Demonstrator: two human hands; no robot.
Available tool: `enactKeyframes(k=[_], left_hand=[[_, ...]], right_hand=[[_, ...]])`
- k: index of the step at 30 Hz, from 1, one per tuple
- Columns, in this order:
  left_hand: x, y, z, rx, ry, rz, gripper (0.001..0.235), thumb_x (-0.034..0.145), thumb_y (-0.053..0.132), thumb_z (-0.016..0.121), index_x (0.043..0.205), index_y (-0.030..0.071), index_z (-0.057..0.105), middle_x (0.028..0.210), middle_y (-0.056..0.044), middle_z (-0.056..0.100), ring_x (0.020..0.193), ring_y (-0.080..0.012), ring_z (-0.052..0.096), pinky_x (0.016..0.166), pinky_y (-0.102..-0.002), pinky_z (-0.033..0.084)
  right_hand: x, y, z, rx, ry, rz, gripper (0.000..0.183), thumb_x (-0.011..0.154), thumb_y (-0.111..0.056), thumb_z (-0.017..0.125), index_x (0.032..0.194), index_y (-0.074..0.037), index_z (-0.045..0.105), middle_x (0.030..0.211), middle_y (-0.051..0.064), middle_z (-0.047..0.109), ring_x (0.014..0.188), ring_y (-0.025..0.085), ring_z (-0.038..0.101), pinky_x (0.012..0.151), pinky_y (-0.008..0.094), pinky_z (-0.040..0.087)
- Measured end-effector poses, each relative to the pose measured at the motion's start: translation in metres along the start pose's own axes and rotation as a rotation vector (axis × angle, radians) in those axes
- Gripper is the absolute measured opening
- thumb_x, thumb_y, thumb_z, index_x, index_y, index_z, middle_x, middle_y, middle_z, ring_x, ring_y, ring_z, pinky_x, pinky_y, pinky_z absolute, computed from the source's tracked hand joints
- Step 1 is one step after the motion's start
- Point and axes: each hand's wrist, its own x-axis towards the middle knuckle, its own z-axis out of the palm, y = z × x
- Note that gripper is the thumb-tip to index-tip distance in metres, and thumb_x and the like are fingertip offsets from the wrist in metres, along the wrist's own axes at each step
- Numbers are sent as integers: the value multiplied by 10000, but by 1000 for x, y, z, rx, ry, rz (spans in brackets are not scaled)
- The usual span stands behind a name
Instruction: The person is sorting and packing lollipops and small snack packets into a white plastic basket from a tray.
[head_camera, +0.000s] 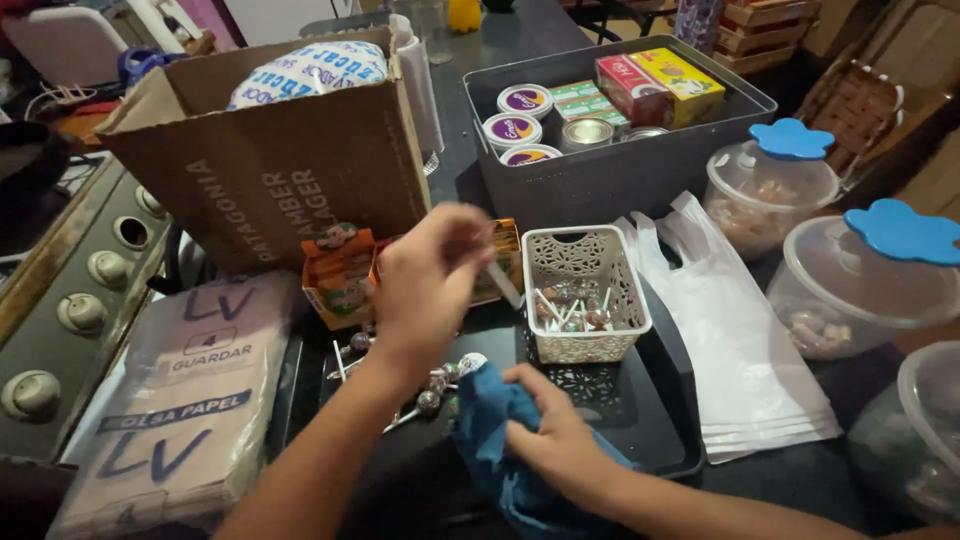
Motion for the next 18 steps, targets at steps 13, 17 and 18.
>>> enactKeyframes(k=[13,17,18], left_hand=[[50,-29,112,373,-486,-198,452,744,268,767,1104,101,550,1039,-179,649,917,-390,628,739,-513,477],[34,-16,47,346,-310,-189,204,787,213,665,975,149,614,936,-40,693,872,-243,656,681,-418,483],[29,-20,32,355,-244,-166,134,763,222,638,890,183,625,807,7,712,787,-246,663,601,-426,448]], right_hand=[[8,-1,-4,-232,-47,66,505,614,-42,478,1109,-60,581,1021,62,675,921,130,619,820,258,473],[4,-5,0,-202,-99,39,321,735,-95,608,1056,-84,610,932,23,676,835,89,612,747,236,498],[4,-8,0,-272,-100,12,317,771,-171,630,1081,-107,629,1003,0,683,915,81,615,829,234,491]])
